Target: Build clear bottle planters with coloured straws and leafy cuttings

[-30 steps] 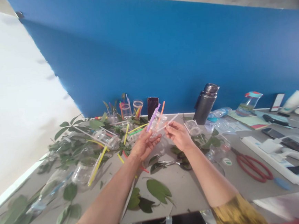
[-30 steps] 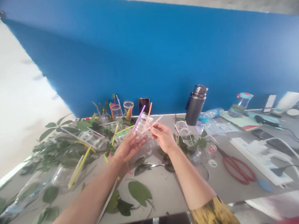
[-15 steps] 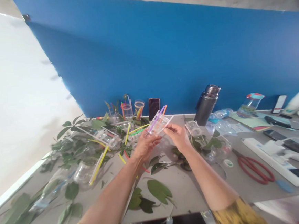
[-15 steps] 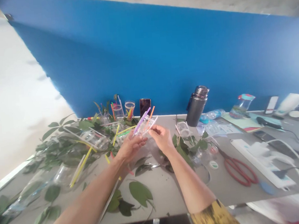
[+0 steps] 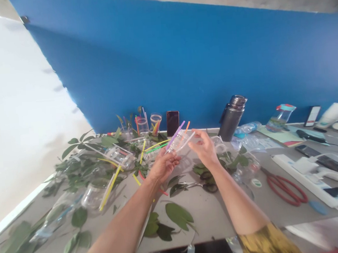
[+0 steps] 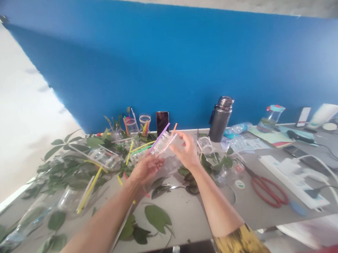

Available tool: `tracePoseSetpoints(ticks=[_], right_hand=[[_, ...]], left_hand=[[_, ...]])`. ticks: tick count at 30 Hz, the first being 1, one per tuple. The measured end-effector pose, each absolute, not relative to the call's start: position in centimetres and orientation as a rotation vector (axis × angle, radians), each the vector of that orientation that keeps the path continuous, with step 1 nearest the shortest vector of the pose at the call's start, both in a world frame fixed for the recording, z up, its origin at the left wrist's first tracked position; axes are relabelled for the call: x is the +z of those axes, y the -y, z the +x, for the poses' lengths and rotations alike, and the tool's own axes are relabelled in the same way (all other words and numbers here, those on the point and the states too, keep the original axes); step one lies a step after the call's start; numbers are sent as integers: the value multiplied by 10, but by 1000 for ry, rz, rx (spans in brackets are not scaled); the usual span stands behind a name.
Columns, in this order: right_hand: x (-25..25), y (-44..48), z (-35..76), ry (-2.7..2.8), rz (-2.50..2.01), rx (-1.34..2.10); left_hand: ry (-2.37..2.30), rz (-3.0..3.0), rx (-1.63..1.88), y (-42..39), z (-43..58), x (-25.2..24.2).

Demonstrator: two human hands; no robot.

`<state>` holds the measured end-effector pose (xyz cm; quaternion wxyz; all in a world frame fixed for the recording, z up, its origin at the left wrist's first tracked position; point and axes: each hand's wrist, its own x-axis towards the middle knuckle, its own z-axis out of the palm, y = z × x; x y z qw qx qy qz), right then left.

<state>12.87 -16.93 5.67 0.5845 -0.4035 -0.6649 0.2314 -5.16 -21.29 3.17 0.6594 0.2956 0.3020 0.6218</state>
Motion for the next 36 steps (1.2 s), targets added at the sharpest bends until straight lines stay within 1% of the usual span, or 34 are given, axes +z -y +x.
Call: tracePoseSetpoints(ticks=[4,8,10,15,17,21,36], right_hand=[[62,168,137,1722,-930,486],[61,166,136,1732,-877,535],[59,163,135,1690,-791,628],[53,157,138,1500,-581,1001],[53,156,140,1493,-594,1045],[53,159,139,1568,-715,1000],[56,167,133,1595,-856,858]], left_hand=[[-664,683,1331,216,-51,34],[-648,690,1296,216,-52,33],[-644,683,1296,215,-53,32],[-649,653,1300,213,-54,30],[-644,656,1299,214,-54,30],[-663,664,1291,215,-54,33],[-765,764,1363,212,-52,36]])
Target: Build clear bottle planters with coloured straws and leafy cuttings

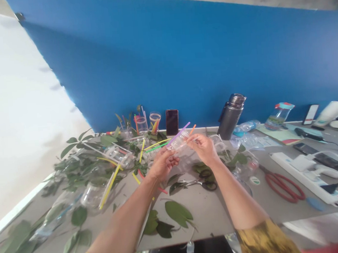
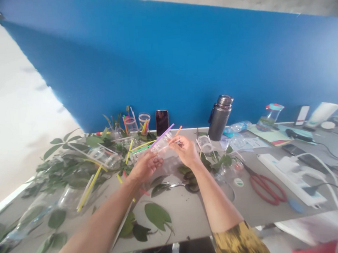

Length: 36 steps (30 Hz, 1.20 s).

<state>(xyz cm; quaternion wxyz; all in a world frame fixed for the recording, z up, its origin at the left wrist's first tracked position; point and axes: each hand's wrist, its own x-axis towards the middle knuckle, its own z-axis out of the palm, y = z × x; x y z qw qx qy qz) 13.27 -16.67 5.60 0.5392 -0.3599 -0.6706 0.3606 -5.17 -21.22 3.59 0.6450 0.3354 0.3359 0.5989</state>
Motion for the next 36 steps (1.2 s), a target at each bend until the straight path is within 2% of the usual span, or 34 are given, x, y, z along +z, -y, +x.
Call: tracePoseSetpoints(ticks=[17,27,36], right_hand=[[56,162,131,1481,-793,956],[58,163,134,1328,-887,668],[58,167,129,1601,-963,592]], left_hand=[[-792,845,1345,209,-56,29],[-762,821,1392,211,-53,34],[-794,837,1450,212,-50,34]])
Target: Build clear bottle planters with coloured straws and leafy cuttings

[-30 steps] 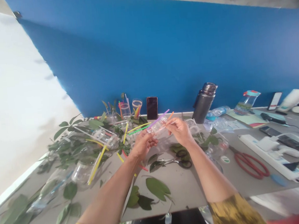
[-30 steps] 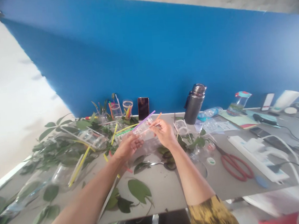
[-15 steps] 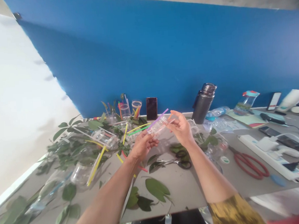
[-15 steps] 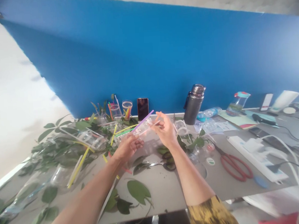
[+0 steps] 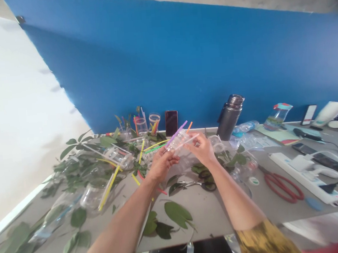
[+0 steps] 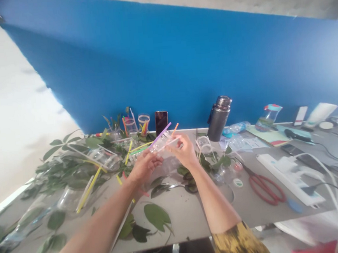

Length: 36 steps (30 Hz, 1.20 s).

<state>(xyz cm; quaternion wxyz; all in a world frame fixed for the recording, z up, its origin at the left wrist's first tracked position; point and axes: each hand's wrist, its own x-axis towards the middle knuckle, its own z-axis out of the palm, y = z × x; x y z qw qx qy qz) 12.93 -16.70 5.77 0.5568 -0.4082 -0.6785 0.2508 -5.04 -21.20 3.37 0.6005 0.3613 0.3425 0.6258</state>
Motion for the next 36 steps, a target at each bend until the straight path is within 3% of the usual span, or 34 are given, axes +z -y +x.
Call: tracePoseSetpoints(ticks=[11,19,36], right_hand=[[53,163,134,1630,-1056,675],[58,171,123,1690,-1067,732],[52,162,135,1678,-1085,831]], left_hand=[[-751,907,1356,214,-51,28],[-1008,892,1487,211,-44,25],[-1011,918,1504,212,-43,20]])
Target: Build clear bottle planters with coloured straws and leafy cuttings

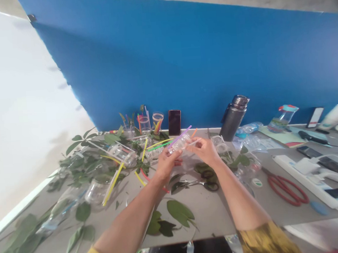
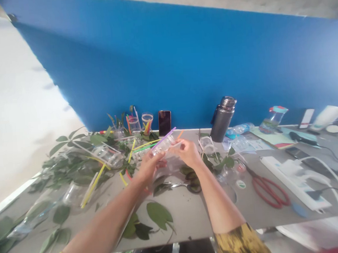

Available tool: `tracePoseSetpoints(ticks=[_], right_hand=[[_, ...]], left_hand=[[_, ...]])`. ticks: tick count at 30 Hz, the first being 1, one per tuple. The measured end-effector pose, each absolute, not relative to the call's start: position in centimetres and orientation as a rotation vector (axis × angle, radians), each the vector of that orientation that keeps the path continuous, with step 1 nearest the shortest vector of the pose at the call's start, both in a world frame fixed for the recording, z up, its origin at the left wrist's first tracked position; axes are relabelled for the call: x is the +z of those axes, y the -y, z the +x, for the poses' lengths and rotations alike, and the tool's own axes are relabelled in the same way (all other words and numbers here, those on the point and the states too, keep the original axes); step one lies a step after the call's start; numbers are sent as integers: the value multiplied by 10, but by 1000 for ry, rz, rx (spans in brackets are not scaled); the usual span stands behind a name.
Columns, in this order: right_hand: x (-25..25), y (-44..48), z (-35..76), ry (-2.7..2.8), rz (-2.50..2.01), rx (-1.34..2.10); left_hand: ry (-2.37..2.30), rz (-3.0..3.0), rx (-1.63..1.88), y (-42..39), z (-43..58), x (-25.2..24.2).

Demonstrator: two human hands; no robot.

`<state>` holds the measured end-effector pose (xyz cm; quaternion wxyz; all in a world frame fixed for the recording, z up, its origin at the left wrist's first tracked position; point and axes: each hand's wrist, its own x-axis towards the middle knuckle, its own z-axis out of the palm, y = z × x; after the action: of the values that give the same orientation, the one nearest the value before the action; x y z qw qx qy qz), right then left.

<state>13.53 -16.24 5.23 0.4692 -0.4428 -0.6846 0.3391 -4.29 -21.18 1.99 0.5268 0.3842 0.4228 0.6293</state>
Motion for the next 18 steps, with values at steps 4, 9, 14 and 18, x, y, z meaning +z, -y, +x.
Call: tracePoseSetpoints(ticks=[4,9,14,18], right_hand=[[52,161,138,1656,-1021,911],[50,157,141,1666,-1021,910],[48,154,142,1661,-1036,895],[48,155,141,1634,-1034,919]], left_hand=[[-1007,959,1451,212,-44,19],[-906,967,1348,214,-49,22],[-892,899,1319,212,-52,25],[-935,1010,1341,206,-54,23]])
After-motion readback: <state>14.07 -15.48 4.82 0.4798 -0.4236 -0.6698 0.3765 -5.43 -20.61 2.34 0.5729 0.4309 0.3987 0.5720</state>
